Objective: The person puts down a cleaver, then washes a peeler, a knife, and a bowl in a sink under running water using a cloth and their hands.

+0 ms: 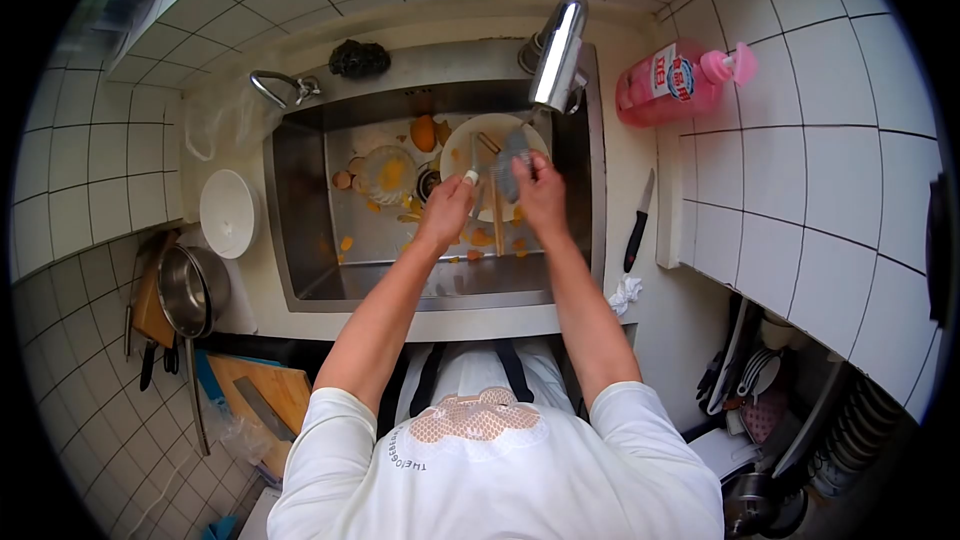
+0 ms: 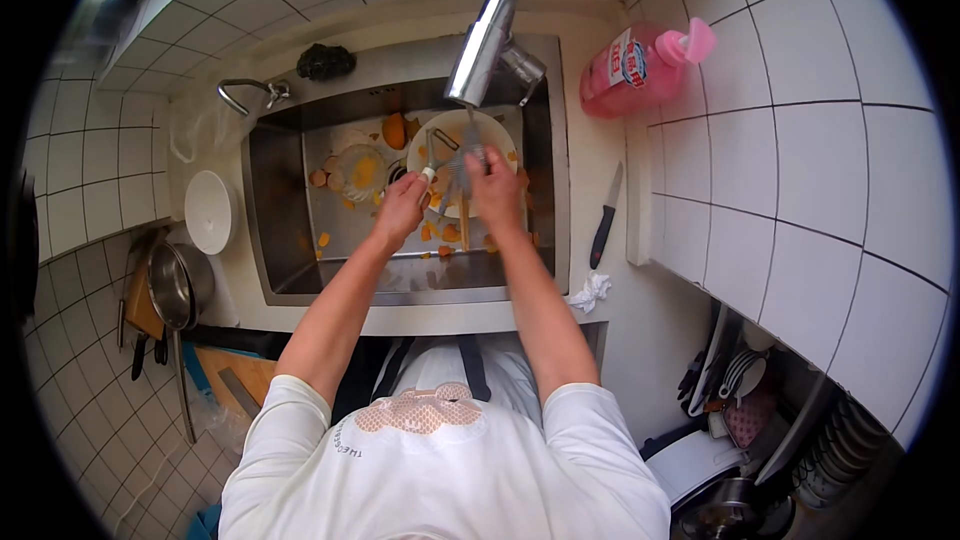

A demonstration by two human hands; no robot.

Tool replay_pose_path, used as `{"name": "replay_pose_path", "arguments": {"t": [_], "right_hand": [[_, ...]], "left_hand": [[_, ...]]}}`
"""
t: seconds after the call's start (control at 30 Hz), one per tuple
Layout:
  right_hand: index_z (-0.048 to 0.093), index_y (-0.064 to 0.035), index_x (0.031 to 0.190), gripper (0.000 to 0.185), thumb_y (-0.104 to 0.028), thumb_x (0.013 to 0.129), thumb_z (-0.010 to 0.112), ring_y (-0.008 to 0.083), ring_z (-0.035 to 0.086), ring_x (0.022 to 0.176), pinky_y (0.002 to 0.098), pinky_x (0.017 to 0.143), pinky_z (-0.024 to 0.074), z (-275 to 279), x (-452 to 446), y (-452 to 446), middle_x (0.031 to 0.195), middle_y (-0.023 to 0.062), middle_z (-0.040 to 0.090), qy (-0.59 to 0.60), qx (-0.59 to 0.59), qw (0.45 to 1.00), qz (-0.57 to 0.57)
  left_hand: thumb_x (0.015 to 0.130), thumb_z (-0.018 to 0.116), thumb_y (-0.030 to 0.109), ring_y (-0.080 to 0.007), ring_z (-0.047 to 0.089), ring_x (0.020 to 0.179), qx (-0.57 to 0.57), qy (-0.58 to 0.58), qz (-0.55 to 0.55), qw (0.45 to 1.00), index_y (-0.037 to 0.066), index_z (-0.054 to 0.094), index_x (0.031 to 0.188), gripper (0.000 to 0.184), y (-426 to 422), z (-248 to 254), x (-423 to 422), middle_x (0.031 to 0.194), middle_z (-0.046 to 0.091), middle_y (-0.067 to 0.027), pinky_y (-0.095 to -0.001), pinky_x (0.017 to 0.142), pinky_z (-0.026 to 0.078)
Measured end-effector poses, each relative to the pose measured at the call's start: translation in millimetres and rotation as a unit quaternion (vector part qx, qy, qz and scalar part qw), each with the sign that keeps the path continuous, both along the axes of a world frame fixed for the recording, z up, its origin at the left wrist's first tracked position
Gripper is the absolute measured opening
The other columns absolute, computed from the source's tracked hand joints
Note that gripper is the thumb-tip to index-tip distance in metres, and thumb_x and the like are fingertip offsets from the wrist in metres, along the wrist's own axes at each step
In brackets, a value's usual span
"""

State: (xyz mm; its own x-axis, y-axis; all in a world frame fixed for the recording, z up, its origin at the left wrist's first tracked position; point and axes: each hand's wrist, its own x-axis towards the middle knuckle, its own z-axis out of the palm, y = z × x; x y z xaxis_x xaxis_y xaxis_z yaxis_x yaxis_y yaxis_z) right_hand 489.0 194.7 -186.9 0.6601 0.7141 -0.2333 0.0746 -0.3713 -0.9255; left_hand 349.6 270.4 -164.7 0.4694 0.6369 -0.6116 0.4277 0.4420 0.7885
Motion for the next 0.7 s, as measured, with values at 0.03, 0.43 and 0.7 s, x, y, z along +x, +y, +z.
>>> {"name": "replay_pose_path", "arguments": {"t": [0.03,0.43,0.7], "right_hand": [[0.058,-0.0039,0.099,0.026,-0.021,0.080,0.059,0.0272,0.060,0.079,0.0324,0.071,0.0455,9,-16,4,0.083,0.0138,0.062,-0.020,0.029,0.999,-0.019],[0.056,-0.0018,0.098,0.024,-0.015,0.079,0.060,0.0157,0.056,0.076,0.0286,0.069,0.0449,17,-22,-10,0.083,0.0072,0.060,-0.046,0.078,0.991,-0.095],[0.057,-0.0027,0.093,0.019,-0.011,0.077,0.061,0.0219,0.058,0.068,0.0302,0.066,0.0458,14,-5,-8,0.076,0.0123,0.060,-0.084,0.009,0.983,-0.161]], "left_hand": [[0.090,0.046,0.023,-0.0062,0.032,0.041,-0.001,-0.001,-0.001,1.000,0.007,0.053,0.087,0.018,-3,-2,4,0.057,0.044,0.0027,-0.0219,0.037,0.024],[0.079,0.056,0.011,-0.0189,0.058,0.069,0.170,0.055,-0.023,0.984,0.000,0.047,0.095,0.022,-13,-8,12,0.074,0.059,-0.0106,-0.0317,0.061,0.045],[0.075,0.059,0.009,-0.0400,0.055,0.088,0.275,0.158,-0.082,0.945,0.004,0.046,0.099,0.028,-18,23,13,0.092,0.059,-0.0207,-0.0428,0.072,0.043]]}}
